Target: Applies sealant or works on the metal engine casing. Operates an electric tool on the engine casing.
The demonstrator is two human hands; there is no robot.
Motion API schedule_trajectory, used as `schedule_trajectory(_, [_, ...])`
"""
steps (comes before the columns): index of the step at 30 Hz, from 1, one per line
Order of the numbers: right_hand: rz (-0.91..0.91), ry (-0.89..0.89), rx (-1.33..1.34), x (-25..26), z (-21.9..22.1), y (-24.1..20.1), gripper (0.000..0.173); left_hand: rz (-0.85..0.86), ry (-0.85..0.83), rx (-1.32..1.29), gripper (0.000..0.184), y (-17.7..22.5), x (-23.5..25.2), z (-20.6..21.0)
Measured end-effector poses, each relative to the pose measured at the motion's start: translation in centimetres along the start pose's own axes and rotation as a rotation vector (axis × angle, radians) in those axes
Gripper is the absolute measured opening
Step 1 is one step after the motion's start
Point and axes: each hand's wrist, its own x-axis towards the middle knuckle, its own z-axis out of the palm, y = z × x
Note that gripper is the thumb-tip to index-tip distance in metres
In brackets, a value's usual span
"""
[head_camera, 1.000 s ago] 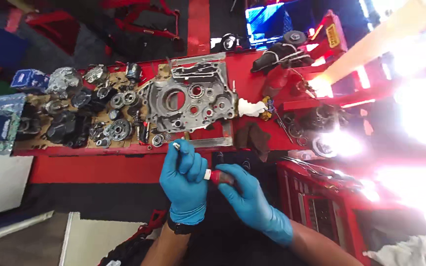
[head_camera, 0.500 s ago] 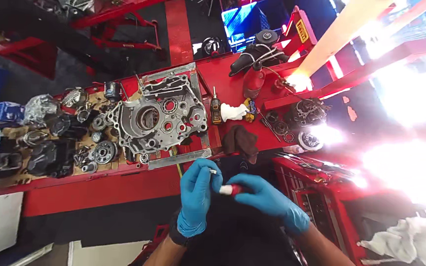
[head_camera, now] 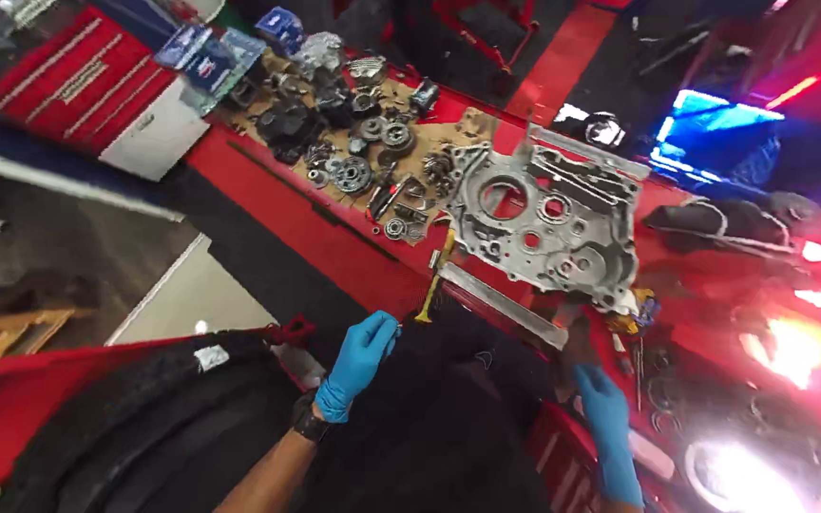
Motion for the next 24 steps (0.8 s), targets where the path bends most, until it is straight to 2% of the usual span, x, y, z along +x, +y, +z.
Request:
schedule_trajectory(2, [-0.042,-0.279,0.084,-1.5,3.1,-2.5,0.032,-0.051,0.004,0.008,0.027,-1.8,1.3,-1.4])
schedule_trajectory(4, [-0.081,-0.484,0.125,-2.8,7.2,-6.3,0.027,-0.085,-0.02,0.013,0.029,-3.2,3.2,-2.9])
schedule_trajectory(6, [-0.114,-0.625,0.092,-3.4,11.9,-10.9,0.025,-0.106,-0.056,0.03,0.029,-4.3,5.4,-4.6])
schedule_trajectory(8, [-0.168,-0.659,0.043,-3.0,17.2,-15.5,0.024,-0.113,-0.096,0.037,0.029,-5.4,7.7,-6.6])
schedule_trajectory(11, [-0.18,-0.514,0.063,-0.9,24.8,-22.2,0.023,-0.128,-0.154,0.04,0.029,-7.5,11.1,-10.6])
schedule_trajectory(15, [-0.11,-0.011,0.045,7.2,31.9,-27.8,0.026,-0.157,-0.155,0.062,0.028,-10.8,14.3,-17.1])
schedule_trajectory(17, [-0.014,0.218,-0.043,12.4,32.8,-29.0,0.029,-0.187,-0.13,0.065,0.029,-12.6,14.8,-20.3])
schedule_trajectory(19, [0.09,0.347,-0.145,17.3,32.6,-29.7,0.029,-0.232,-0.094,0.048,0.028,-13.6,15.3,-23.2])
schedule_trajectory(24, [0.338,0.379,-0.419,25.3,31.6,-29.3,0.032,-0.325,-0.035,-0.05,0.024,-14.7,16.0,-27.7])
